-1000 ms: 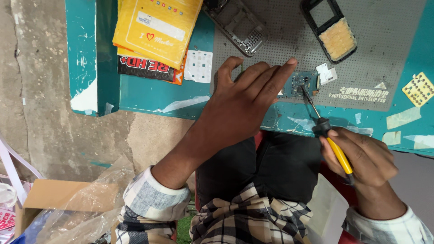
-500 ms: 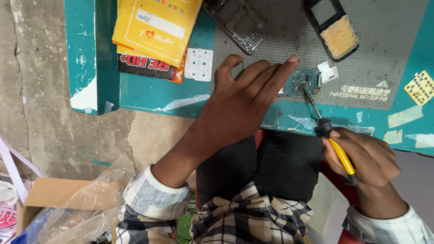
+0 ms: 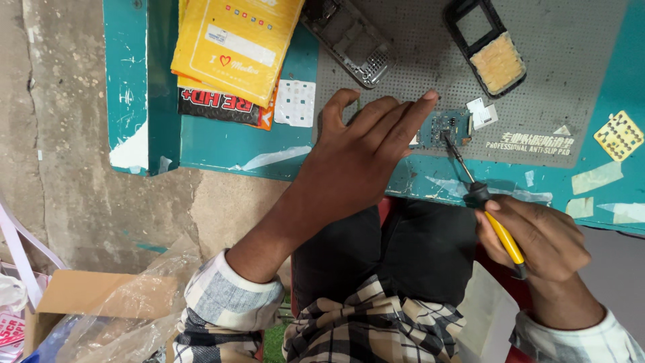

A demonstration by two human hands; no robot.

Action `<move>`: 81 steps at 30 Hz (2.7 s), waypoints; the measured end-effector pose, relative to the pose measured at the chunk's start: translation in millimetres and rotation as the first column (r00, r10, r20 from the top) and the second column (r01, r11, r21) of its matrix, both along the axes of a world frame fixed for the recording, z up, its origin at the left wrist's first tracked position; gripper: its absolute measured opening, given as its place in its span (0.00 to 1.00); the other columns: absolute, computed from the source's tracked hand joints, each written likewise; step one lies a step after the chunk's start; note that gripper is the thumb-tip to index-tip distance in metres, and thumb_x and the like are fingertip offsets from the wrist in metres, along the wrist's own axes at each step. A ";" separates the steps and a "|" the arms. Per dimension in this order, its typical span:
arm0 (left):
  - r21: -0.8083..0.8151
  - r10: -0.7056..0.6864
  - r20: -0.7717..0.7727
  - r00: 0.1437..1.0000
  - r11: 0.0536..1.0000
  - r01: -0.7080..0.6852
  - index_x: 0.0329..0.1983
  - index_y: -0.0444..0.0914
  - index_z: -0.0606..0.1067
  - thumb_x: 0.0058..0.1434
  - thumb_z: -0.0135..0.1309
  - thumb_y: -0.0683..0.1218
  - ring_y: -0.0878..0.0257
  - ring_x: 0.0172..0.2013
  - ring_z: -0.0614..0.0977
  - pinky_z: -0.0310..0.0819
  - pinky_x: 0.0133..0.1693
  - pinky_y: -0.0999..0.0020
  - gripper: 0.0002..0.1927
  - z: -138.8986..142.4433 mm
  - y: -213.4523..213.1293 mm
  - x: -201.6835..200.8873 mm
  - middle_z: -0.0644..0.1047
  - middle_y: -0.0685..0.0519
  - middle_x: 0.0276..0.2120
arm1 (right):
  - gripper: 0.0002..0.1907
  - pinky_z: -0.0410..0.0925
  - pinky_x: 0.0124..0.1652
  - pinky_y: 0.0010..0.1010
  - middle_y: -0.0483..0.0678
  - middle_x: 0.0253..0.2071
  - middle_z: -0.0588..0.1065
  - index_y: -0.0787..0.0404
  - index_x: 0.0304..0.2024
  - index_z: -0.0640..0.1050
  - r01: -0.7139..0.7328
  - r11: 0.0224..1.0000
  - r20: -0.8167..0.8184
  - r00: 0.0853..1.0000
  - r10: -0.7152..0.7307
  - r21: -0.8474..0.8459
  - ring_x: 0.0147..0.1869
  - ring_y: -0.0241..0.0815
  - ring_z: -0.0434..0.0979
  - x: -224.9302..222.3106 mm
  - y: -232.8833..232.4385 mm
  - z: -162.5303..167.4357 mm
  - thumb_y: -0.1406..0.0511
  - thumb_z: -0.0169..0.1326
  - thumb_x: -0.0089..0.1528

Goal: The person uses a soldering iron to work on a small circuit board placed on a workbench. They hold the board steady with one hand while applying the soldering iron with the other, focusing on specific points on the board.

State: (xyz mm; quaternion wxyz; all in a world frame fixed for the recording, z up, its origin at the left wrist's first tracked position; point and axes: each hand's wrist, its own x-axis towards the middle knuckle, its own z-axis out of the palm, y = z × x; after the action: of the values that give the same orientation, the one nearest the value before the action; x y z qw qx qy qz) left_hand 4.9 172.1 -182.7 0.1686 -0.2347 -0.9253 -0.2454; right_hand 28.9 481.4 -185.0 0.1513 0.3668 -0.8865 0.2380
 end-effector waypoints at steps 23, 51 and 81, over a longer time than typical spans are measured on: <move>-0.009 0.011 -0.002 1.000 1.000 -0.011 0.76 0.34 0.61 0.72 0.60 0.49 0.62 0.60 0.74 0.56 0.65 0.48 0.35 3.6 3.1 2.1 0.76 0.52 0.57 | 0.11 0.77 0.36 0.35 0.57 0.37 0.80 0.66 0.40 0.82 -0.049 0.997 0.002 0.999 0.049 -0.057 0.38 0.48 0.84 -0.8 0.2 1.5 0.76 0.70 0.56; 0.014 0.007 -0.002 1.000 1.000 -0.007 0.77 0.35 0.60 0.73 0.59 0.49 0.62 0.60 0.75 0.56 0.66 0.47 0.34 -4.0 3.8 4.2 0.76 0.53 0.59 | 0.12 0.76 0.34 0.30 0.56 0.41 0.81 0.65 0.43 0.83 -0.051 0.998 0.004 0.999 0.051 -0.027 0.39 0.46 0.84 4.3 5.6 -7.7 0.75 0.72 0.59; 0.000 0.001 0.001 1.000 1.000 -0.001 0.77 0.34 0.60 0.74 0.58 0.49 0.62 0.60 0.74 0.56 0.66 0.47 0.34 -2.8 4.1 9.7 0.76 0.52 0.56 | 0.15 0.76 0.35 0.31 0.57 0.41 0.81 0.67 0.48 0.83 -0.002 1.000 0.049 0.999 0.001 0.023 0.40 0.47 0.84 11.9 5.1 -3.9 0.73 0.70 0.59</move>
State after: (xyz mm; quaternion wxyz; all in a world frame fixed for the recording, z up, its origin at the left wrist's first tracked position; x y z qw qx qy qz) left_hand 14.6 176.2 -185.5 0.1684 -0.2340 -0.9255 -0.2456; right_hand 40.9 486.5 -188.9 0.1252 0.3633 -0.8924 0.2367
